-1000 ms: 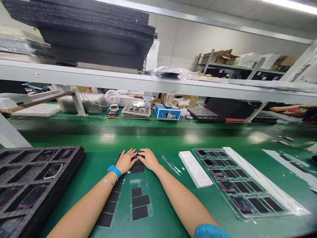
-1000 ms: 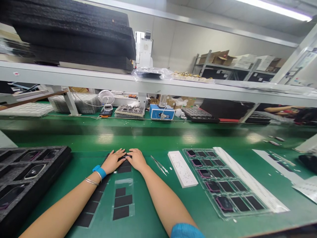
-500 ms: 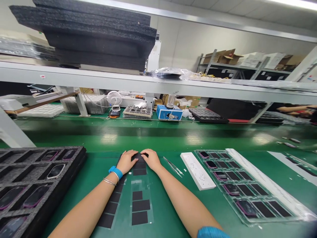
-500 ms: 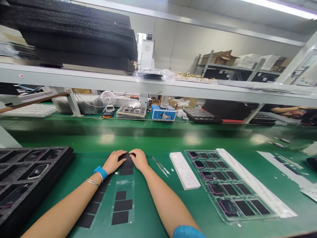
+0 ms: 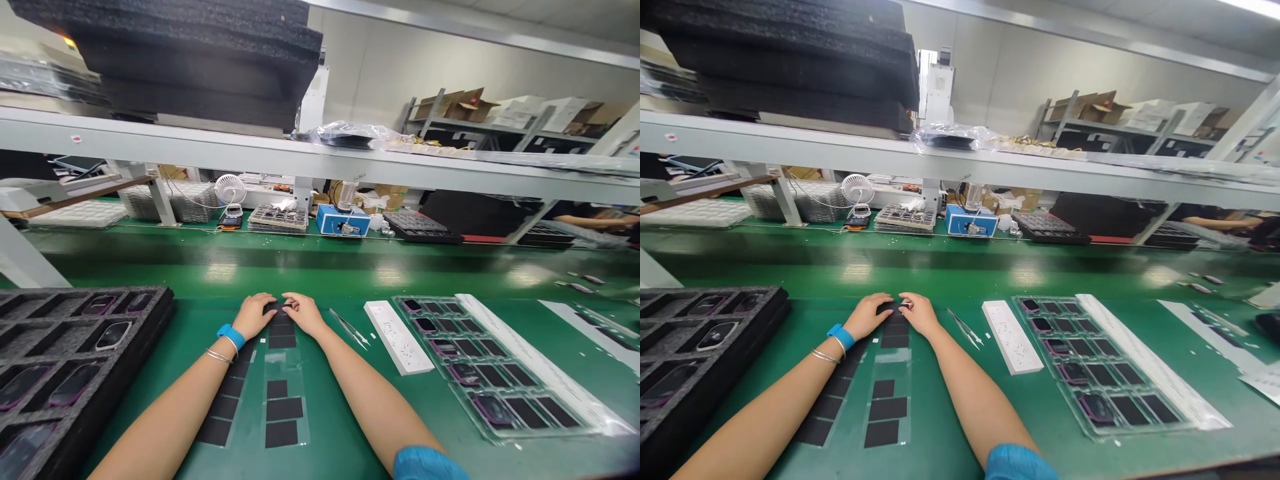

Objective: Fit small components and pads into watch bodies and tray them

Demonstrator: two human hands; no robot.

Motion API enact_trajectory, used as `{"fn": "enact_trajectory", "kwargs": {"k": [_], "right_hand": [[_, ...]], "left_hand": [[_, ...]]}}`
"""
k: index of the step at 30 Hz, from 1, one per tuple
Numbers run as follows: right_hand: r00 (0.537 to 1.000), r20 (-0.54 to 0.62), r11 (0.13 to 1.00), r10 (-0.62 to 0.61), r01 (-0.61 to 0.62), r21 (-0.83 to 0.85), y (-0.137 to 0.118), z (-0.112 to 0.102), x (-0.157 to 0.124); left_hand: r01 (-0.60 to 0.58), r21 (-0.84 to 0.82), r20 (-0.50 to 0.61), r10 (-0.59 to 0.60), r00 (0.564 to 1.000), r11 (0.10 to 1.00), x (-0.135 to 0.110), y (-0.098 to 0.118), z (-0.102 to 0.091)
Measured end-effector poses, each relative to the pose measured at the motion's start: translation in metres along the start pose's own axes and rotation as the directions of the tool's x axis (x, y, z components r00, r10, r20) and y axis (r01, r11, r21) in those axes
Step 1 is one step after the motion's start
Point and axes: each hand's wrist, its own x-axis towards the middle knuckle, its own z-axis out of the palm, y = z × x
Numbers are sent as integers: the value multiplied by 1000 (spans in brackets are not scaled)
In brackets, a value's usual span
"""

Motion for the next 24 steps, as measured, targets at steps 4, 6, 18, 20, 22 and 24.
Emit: {"fn": "enact_trajectory", "kwargs": {"k": [4, 6, 18, 20, 22, 24], "right_hand": [[1000, 21, 998, 2, -3, 70, -2, -2, 0], [1000, 13, 991, 20, -22, 130, -1, -4, 2], [978, 100, 861, 184, -209, 464, -6, -3, -2], [981, 52, 868, 188, -191, 459, -13, 10, -5], [983, -3, 880, 182, -161, 448, -18, 22, -8], [983, -40, 884, 180, -144, 444, -21, 28, -10]], "left_hand": [[132, -28, -21, -132, 991, 991, 2, -21, -28], [161, -79, 16, -160, 987, 984, 1, -32, -39], [334, -696, 327, -134, 935, 635, -7, -24, -40], [365, -752, 365, -114, 924, 549, -8, -19, -37], [378, -797, 389, -79, 918, 470, -8, -15, -35], [375, -838, 397, -29, 917, 397, -7, -14, -36]]}}
